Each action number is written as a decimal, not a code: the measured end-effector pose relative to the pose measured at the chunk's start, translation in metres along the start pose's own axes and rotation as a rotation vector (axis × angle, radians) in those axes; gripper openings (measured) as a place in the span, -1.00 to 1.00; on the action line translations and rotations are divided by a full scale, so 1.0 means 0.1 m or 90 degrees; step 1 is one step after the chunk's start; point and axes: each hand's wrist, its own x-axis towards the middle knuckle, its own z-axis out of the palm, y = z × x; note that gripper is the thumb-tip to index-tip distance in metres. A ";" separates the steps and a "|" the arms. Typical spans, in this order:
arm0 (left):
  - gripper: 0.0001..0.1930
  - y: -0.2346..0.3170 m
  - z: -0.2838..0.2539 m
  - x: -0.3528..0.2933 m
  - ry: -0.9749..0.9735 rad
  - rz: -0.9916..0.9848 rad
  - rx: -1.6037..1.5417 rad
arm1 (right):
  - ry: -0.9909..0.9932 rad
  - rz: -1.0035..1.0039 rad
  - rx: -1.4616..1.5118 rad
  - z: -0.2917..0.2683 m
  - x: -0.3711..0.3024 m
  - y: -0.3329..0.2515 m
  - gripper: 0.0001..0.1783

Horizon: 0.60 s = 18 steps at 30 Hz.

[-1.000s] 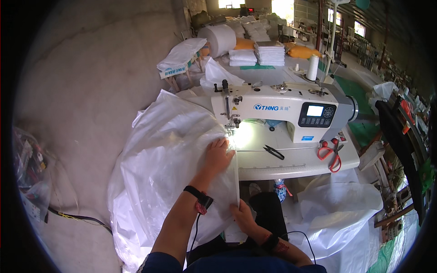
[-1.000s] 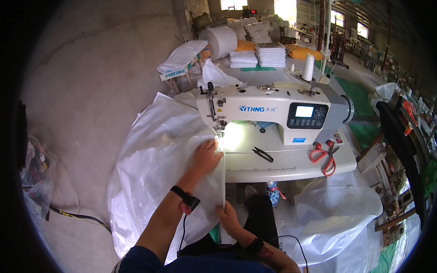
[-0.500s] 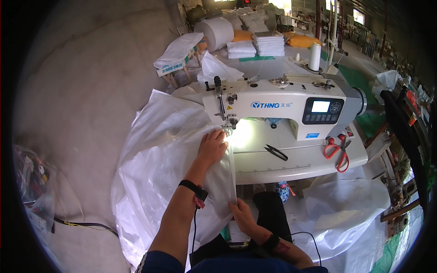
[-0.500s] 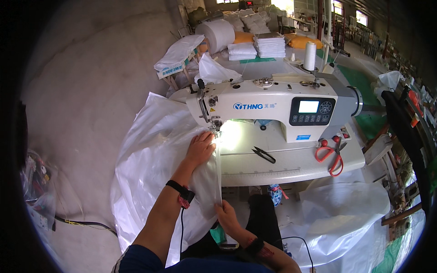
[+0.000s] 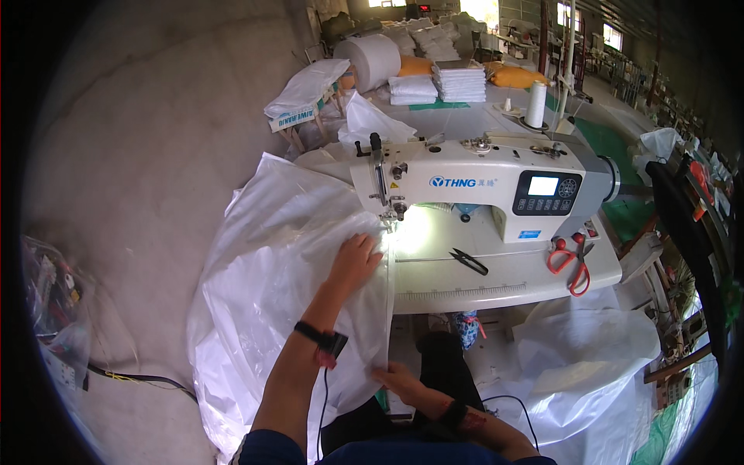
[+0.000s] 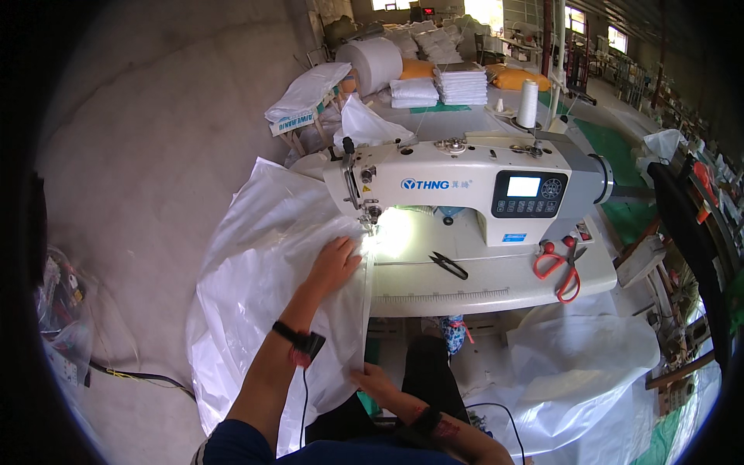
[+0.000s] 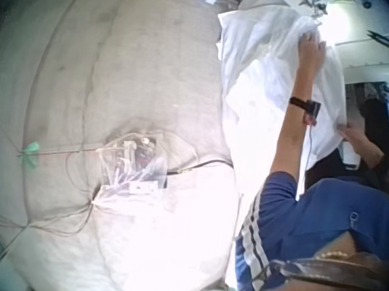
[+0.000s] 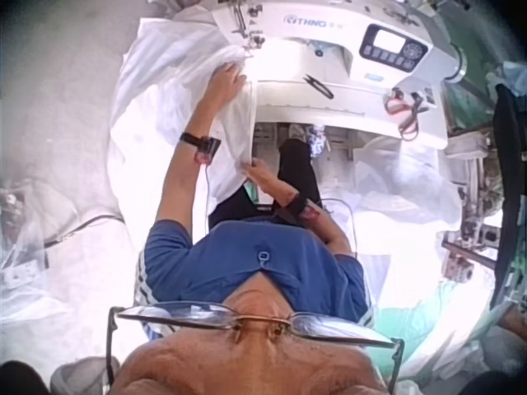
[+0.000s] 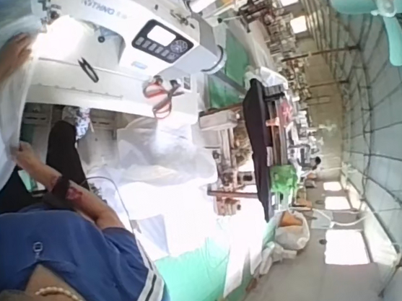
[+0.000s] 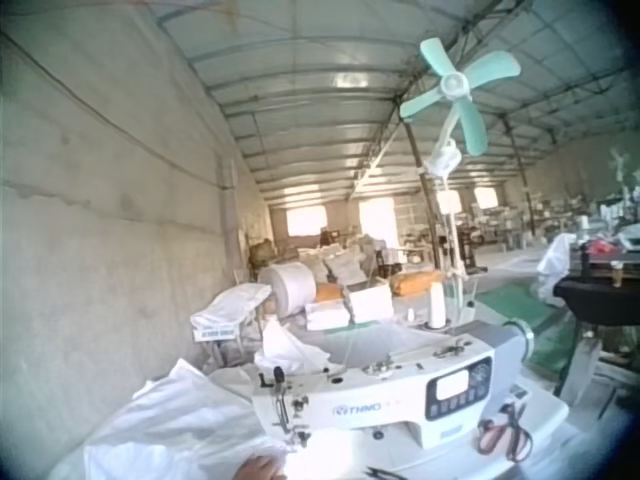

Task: Sewing large white plastic or synthetic sheets using an industrial sewing machine.

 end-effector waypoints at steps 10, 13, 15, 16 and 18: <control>-0.42 -0.12 -0.38 -0.89 0.001 -0.224 0.142 | -0.036 0.118 0.013 0.34 -0.01 0.09 -0.43; -0.40 -0.15 -0.43 -0.80 -0.027 -0.230 0.128 | -0.076 0.084 0.005 0.37 0.01 0.04 -0.42; -0.39 -0.18 -0.44 -0.76 -0.035 -0.237 0.129 | -0.100 0.060 0.018 0.41 -0.09 -0.05 -0.44; -0.39 -0.20 -0.45 -0.76 -0.045 -0.244 0.132 | -0.101 0.061 0.017 0.43 -0.14 -0.10 -0.44; -0.38 -0.23 -0.46 -0.73 -0.047 -0.240 0.123 | -0.149 0.030 0.047 0.44 -0.19 -0.15 -0.43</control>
